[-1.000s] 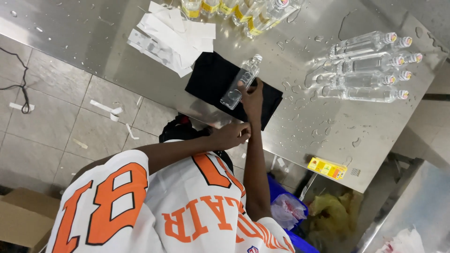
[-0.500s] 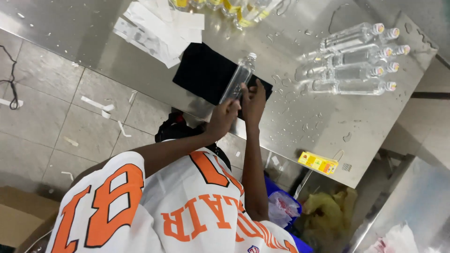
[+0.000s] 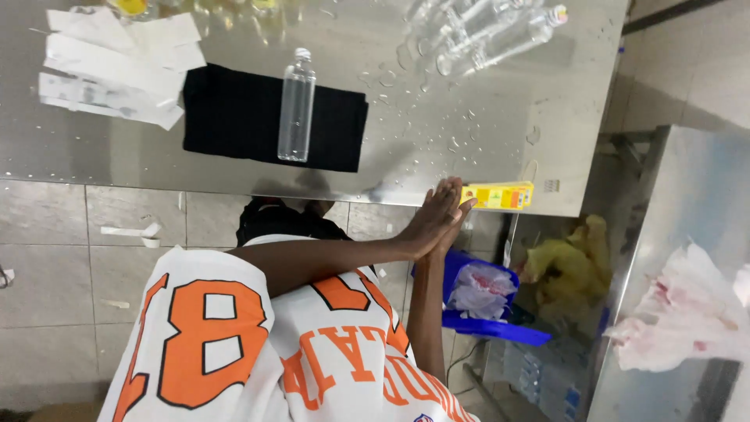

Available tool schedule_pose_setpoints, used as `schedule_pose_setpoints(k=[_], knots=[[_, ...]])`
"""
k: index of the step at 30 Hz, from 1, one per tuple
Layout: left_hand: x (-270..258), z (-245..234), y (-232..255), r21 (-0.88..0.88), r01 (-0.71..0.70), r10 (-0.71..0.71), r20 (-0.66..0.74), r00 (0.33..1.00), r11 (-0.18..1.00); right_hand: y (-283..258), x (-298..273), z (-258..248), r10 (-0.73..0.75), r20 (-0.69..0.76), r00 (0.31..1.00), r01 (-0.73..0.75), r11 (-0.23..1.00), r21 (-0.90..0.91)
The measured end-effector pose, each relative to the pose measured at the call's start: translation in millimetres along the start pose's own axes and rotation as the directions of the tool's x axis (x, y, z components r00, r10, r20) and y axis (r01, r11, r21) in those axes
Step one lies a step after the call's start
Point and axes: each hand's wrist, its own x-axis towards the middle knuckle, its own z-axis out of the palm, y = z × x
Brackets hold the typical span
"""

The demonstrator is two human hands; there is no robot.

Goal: Manually applying adhesive labels to plastic water bottles on a production table

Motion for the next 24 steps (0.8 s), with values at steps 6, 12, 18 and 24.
schedule_pose_setpoints(k=[6,12,18,24], knots=[[30,-47,-92,-0.955,-0.051,0.26,0.028,0.965,0.294,4,-22,-55,-0.082,0.244,0.966,0.033,0.979,0.2],[52,-52,-104,-0.777,0.548,0.155,0.61,0.777,0.31,73,113,-173,-0.696,0.372,0.614,0.512,-0.008,-0.859],[14,-25,-117,-0.78,0.526,0.154,0.598,0.787,0.341,104,165,-194,-0.728,0.464,0.504,0.545,-0.149,-0.825],[17,-70,-138,-0.786,0.547,0.186,0.607,0.773,0.288,101,172,-195,-0.845,0.269,0.462,0.58,0.058,-0.813]])
